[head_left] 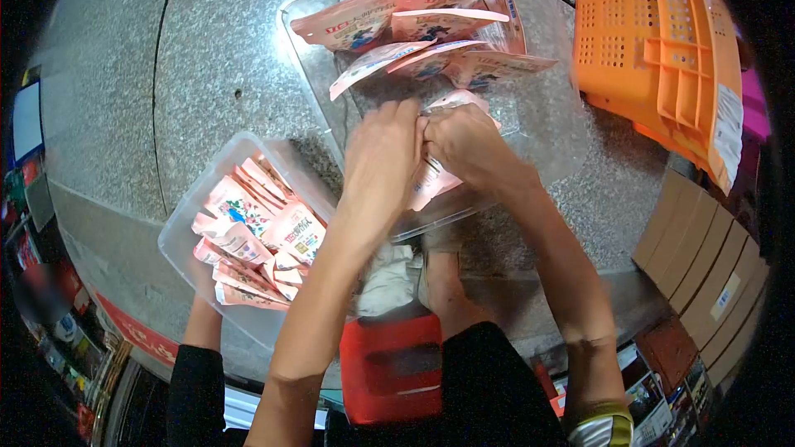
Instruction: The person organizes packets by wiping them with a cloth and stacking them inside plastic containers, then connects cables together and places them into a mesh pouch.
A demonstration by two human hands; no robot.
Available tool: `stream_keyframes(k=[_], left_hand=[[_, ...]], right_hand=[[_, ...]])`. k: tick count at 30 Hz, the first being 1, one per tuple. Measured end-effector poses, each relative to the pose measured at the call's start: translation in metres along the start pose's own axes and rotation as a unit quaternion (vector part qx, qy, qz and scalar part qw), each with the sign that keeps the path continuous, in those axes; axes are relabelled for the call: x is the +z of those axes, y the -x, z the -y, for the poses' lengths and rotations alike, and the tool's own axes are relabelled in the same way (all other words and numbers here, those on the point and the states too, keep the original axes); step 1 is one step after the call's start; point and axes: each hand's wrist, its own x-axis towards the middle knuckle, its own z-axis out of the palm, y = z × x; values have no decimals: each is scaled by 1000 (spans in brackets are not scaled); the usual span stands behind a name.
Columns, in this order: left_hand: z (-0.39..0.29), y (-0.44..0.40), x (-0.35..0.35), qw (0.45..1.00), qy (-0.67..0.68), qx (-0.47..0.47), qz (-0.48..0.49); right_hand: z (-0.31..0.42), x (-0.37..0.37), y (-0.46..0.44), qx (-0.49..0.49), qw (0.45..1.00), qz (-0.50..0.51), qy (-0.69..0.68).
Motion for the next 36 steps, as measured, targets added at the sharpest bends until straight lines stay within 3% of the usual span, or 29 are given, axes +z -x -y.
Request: stream_keyframes(k=[2, 4, 7, 9, 12, 15, 18, 25, 28, 32, 36], left_hand=[[21, -11, 28, 999, 39, 5, 34], [20, -15, 33, 993, 36, -60, 98], [11, -11, 31, 987, 58, -95, 115], [10, -7, 40, 994, 11, -51, 93], [7, 0, 61, 991, -113, 22, 70], [-7, 6, 55, 989, -127, -12, 77], [-4, 7, 53, 989, -113, -9, 95], [-4, 10, 65, 975, -190, -14, 114], [-4, 14, 68, 979, -194, 1, 62], [-1, 15, 75, 984, -178, 14, -11], [1, 10, 68, 987, -70, -38, 142]], right_hand=[[3, -2, 4, -14, 1000, -15, -3], [3, -10, 15, -33, 998, -39, -27], [-3, -31, 41, -60, 967, -224, -106], [-14, -36, 61, 116, 937, -282, -170], [-32, -35, 61, 363, 767, -365, -384], [-37, -19, 46, 292, 745, -377, -467], [-57, -5, 40, 267, 753, -351, -488], [-31, -18, 45, 256, 866, -276, -330], [-26, -32, 40, 120, 939, -282, -155], [-30, -31, 27, 3, 970, -239, -52], [-15, -26, 8, -22, 986, -158, -57]])
